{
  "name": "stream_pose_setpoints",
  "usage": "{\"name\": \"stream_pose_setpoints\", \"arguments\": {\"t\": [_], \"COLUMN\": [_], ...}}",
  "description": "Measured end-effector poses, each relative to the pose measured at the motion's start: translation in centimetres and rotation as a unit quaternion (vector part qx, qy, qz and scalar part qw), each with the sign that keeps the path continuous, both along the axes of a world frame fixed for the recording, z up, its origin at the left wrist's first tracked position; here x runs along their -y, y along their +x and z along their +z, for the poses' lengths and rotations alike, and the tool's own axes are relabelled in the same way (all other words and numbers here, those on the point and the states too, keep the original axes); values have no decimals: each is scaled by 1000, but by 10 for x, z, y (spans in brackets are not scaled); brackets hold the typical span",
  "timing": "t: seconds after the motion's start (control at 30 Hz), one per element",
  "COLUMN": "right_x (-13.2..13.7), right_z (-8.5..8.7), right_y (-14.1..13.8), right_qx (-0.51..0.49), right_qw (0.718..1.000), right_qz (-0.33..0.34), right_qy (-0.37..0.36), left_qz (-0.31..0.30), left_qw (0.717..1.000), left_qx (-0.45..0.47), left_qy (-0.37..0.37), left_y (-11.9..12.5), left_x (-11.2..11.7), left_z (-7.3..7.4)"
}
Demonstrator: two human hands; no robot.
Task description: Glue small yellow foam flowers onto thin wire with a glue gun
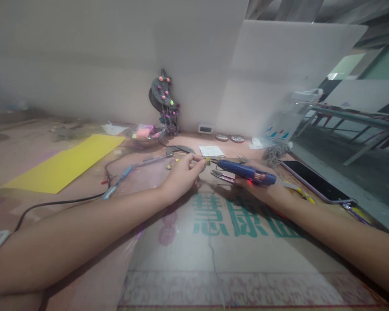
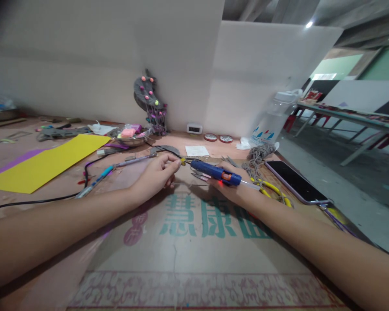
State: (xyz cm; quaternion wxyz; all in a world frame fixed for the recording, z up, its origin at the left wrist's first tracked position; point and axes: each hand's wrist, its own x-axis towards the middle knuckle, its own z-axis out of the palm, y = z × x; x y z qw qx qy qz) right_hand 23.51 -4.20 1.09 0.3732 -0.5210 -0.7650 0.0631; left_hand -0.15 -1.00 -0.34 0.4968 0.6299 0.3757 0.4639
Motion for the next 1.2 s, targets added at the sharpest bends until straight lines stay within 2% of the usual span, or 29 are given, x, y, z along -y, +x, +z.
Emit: {"name": "stream_pose_setpoints", "arguments": {"t": [0.3, 0.8, 1.2], "right_x": [2, -3, -2], "right_z": [4, -3, -1], "right_y": [-2, 5, 3], "right_qx": [2, 26, 22], "right_qw": [999, 999, 999], "right_qz": [16, 39, 32], "right_qy": [-32, 10, -10], "left_qz": [2, 6, 6], "left_qw": [1000, 999, 999], "left_qx": [-23, -32, -30], "left_qy": [8, 15, 11], "left_y": [0, 1, 1], "left_x": [2, -1, 0], "left_z": [3, 1, 2]}}
